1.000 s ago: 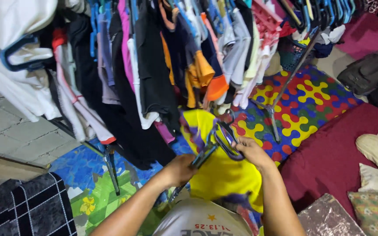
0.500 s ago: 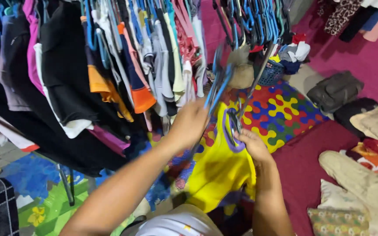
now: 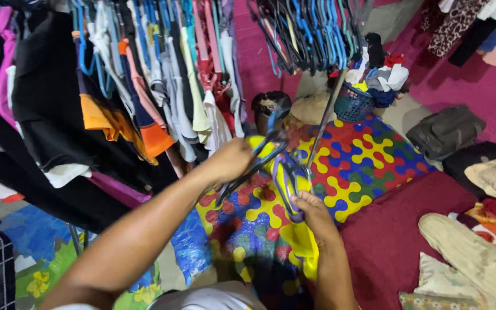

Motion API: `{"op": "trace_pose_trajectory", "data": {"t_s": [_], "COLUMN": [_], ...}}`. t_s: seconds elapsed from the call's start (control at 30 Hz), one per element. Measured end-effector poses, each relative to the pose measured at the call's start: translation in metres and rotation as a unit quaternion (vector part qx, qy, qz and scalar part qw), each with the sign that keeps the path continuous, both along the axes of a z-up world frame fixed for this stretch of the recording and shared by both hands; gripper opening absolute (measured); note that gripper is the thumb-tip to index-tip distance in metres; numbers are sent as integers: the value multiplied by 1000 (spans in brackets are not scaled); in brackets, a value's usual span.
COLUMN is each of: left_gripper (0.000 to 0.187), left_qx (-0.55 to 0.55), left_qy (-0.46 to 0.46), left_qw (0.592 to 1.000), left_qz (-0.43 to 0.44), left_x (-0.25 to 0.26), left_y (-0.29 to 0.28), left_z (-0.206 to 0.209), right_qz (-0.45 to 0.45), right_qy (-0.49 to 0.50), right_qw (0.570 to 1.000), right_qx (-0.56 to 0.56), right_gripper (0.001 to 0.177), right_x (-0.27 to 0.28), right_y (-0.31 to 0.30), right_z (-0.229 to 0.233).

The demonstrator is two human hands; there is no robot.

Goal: Fold clothing items and hang them on a rack using hangers.

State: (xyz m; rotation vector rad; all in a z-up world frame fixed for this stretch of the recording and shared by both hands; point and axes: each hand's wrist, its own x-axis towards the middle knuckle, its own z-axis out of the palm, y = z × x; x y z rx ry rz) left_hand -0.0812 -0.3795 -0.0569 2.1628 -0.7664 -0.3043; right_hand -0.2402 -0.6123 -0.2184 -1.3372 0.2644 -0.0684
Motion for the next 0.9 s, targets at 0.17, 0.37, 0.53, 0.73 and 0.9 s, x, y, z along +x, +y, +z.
{"op": "trace_pose_trajectory", "data": {"t_s": [0.17,0.37,0.53,0.73,0.9], "left_gripper": [29,29,25,24,23], "left_qx": [-60,-210,-166,-228,-250], "left_qy": [57,-232,-212,-246,-76], "left_qw": [994,930,933,901,930], "left_qz": [74,193,241,274,259], "left_x": [-8,78,180,231,203], "left_y": [-2,-71,-133,-155,-148], "left_z": [-18,48,118,136,153], "right_qz": [-38,22,22,59,42], "right_qy": [68,34,50,28,53], "right_qw": [997,998,996,997,996], "right_qx": [-15,50,77,48,63], "right_gripper": [18,17,16,19,24], "right_x": [3,10,13,11,13], "right_y": [-7,8,16,21,30], "right_z": [-30,9,17,14,25]}}
